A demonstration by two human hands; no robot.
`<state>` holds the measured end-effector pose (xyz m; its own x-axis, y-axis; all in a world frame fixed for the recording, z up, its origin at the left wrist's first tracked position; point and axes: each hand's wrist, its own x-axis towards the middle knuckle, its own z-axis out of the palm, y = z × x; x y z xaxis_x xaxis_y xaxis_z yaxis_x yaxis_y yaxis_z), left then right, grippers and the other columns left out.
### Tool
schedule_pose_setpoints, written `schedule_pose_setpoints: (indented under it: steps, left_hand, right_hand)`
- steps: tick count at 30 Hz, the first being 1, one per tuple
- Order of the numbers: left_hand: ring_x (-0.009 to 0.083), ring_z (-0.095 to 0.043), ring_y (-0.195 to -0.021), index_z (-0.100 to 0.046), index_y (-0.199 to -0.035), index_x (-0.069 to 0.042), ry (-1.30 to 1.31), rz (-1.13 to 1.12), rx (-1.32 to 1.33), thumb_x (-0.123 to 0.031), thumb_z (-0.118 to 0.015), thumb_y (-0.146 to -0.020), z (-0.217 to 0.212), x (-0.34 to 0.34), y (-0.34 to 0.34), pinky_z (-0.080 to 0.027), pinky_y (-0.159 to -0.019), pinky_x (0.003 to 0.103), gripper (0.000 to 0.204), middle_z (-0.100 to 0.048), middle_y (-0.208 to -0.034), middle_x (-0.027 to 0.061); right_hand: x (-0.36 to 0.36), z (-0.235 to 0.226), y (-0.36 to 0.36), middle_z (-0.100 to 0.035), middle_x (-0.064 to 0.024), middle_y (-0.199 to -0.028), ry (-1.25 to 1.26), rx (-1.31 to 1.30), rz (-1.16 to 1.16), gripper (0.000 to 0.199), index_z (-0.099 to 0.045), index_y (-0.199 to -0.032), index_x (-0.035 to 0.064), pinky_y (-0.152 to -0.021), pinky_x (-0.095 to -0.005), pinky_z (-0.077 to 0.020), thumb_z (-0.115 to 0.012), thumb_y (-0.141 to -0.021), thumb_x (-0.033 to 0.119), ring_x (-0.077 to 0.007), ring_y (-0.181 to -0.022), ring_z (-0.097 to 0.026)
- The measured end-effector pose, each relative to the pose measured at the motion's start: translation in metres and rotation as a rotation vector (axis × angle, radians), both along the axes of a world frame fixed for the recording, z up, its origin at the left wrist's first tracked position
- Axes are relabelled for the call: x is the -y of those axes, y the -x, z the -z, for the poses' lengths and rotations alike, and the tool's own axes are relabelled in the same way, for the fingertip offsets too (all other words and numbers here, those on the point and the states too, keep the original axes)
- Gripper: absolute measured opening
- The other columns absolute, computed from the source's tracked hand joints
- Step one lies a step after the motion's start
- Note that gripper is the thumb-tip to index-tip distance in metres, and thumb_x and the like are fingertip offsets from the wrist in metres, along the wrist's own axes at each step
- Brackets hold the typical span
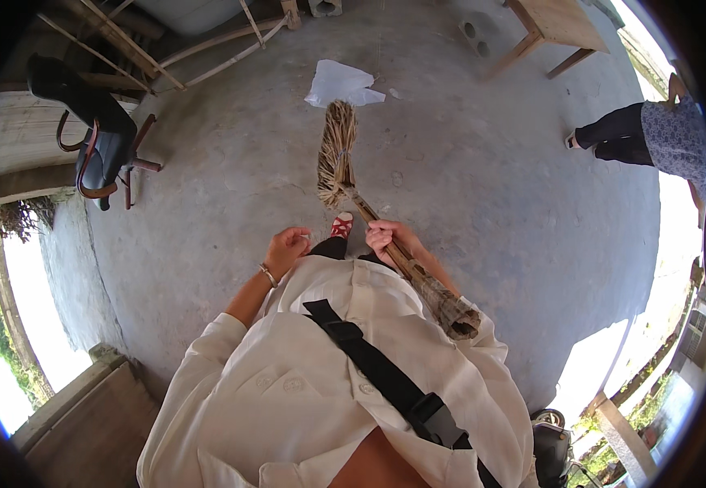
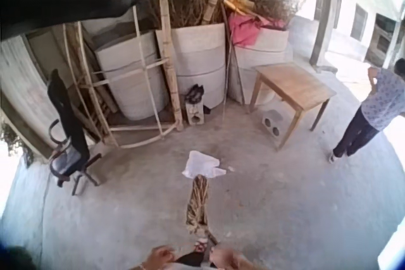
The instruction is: The person sweeps a concrete floor using a traditional straw broom. They move around a wooden table and a pink plastic chair, sweeping debris towards the edge of the covered area. The person finishes by leaning the broom against a large stone millstone.
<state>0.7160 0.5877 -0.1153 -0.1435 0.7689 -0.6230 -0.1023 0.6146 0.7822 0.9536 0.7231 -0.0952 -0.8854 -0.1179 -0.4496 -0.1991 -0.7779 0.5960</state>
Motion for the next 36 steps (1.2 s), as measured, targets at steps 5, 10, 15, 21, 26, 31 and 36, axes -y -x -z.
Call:
schedule_pose_setpoints:
  steps: [5,10,15,21,26,31,36]
  left_hand:
    - [0.0107,-0.057,-0.072,-0.053,-0.101,-0.002,0.075,-0.085,-0.038,-0.005,-0.047,-0.080,0.002,0.025,0.036,-0.049,-0.065,0.024,0.022,-0.059,-0.080,0.0036]
    - [0.0110,-0.057,-0.073,-0.053,-0.101,-0.003,0.089,-0.054,-0.052,-0.006,-0.047,-0.080,0.001,0.027,0.060,-0.049,-0.065,0.024,0.022,-0.059,-0.080,0.0034]
    - [0.0094,-0.056,-0.069,-0.054,-0.099,-0.002,0.063,-0.122,-0.004,-0.004,-0.047,-0.079,0.013,0.020,0.079,-0.048,-0.063,0.022,0.021,-0.059,-0.076,0.0033]
    - [0.0093,-0.056,-0.066,-0.053,-0.099,-0.001,0.040,-0.073,0.004,-0.004,-0.047,-0.079,0.016,-0.010,0.090,-0.048,-0.062,0.021,0.021,-0.059,-0.076,0.0038]
    - [0.0088,-0.055,-0.065,-0.053,-0.098,0.000,0.052,-0.058,0.041,-0.005,-0.047,-0.079,0.026,-0.023,0.083,-0.048,-0.060,0.021,0.021,-0.058,-0.076,0.0041]
    - [0.0089,-0.055,-0.065,-0.053,-0.098,0.000,0.083,0.026,0.012,-0.004,-0.047,-0.079,0.032,-0.035,0.052,-0.048,-0.060,0.021,0.021,-0.058,-0.074,0.0042]
    - [0.0095,-0.057,-0.066,-0.053,-0.099,0.000,0.081,0.090,-0.017,-0.004,-0.047,-0.079,0.020,-0.062,0.009,-0.048,-0.060,0.021,0.022,-0.059,-0.076,0.0041]
  right_hand:
    - [0.003,0.078,0.085,-0.040,-0.0019,-0.058,0.054,-0.065,0.141,0.016,-0.035,-0.067,0.0034,-0.042,-0.0190,-0.0423,-0.044,-0.080,0.001,-0.0090,-0.046,-0.043]
    - [-0.003,0.111,0.106,-0.040,-0.0043,-0.061,0.178,-0.064,0.408,0.013,-0.034,-0.069,0.0016,-0.041,-0.0208,-0.0440,-0.041,-0.079,-0.003,-0.0106,-0.044,-0.042]
    - [-0.010,0.082,0.045,-0.039,-0.0037,-0.059,0.269,-0.129,0.579,0.018,-0.035,-0.065,0.0037,-0.046,-0.0232,-0.0442,-0.040,-0.081,0.001,-0.0115,-0.051,-0.044]
    - [-0.025,0.064,0.005,-0.038,-0.0031,-0.057,0.130,0.084,0.574,0.018,-0.034,-0.065,0.0048,-0.043,-0.0216,-0.0419,-0.042,-0.081,0.003,-0.0103,-0.048,-0.040]
    - [-0.028,0.064,-0.017,-0.036,-0.0008,-0.053,-0.299,0.393,0.268,0.019,-0.034,-0.063,0.0067,-0.041,-0.0181,-0.0353,-0.045,-0.078,0.002,-0.0067,-0.045,-0.037]
    - [-0.034,0.044,-0.037,-0.036,0.0017,-0.052,-0.314,0.409,0.261,0.022,-0.035,-0.061,0.0082,-0.042,-0.0177,-0.0356,-0.046,-0.080,0.004,-0.0046,-0.045,-0.037]
    - [-0.057,0.073,-0.039,-0.037,0.0014,-0.053,-0.081,0.045,0.413,0.020,-0.037,-0.063,0.0070,-0.043,-0.0189,-0.0387,-0.044,-0.081,0.003,-0.0063,-0.045,-0.039]
